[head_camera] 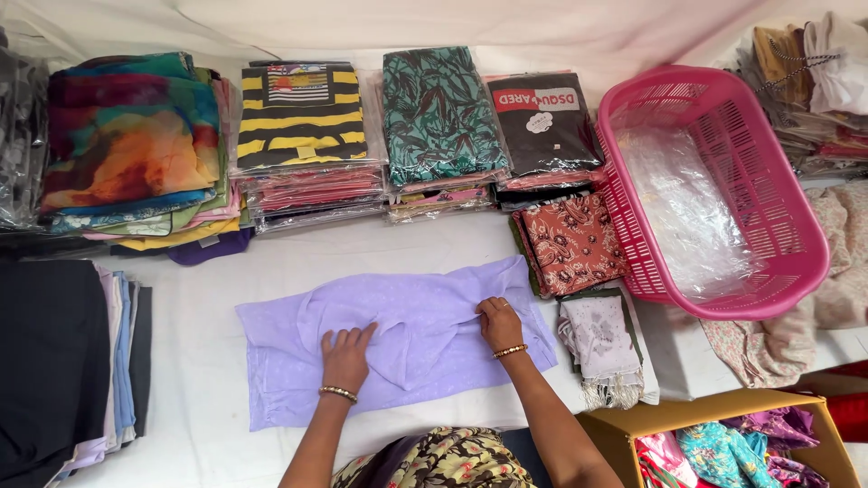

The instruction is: The person folds a yellow and black striped t-shirt and places it into a clear plastic bag. They then fold a light purple button-up shirt and place it into a clear plastic bag. The person works on a white table surrounded by stacks of packaged clothes.

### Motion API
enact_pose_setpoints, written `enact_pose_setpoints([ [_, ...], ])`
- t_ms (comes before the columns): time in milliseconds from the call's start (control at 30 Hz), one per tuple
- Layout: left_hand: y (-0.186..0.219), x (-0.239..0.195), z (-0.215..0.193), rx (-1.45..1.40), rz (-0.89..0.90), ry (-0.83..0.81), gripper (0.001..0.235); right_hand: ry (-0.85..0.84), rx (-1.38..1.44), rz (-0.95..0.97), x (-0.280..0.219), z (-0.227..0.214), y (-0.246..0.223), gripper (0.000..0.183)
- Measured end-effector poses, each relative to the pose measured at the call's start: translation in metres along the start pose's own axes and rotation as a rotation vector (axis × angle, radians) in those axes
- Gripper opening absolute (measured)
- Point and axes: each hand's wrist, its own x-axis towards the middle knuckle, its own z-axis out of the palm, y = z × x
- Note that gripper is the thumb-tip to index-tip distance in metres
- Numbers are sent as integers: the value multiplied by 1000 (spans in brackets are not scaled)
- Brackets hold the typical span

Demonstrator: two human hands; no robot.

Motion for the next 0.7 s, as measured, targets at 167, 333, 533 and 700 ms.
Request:
enact_pose_setpoints([
  [167, -46, -18, -37, -97, 11, 196, 36, 43, 43, 3, 0, -3, 1, 17],
  [333, -77, -56, -59, 41, -47, 156, 28, 79, 65, 50, 3, -1, 3, 18],
  [533, -90, -71, -46, -43, -447, -161, 33, 56, 12, 63, 10, 0, 2, 26],
  [700, -100, -57, -15, -283, -617, 412, 28, -55, -117, 34, 5, -9, -32, 48],
])
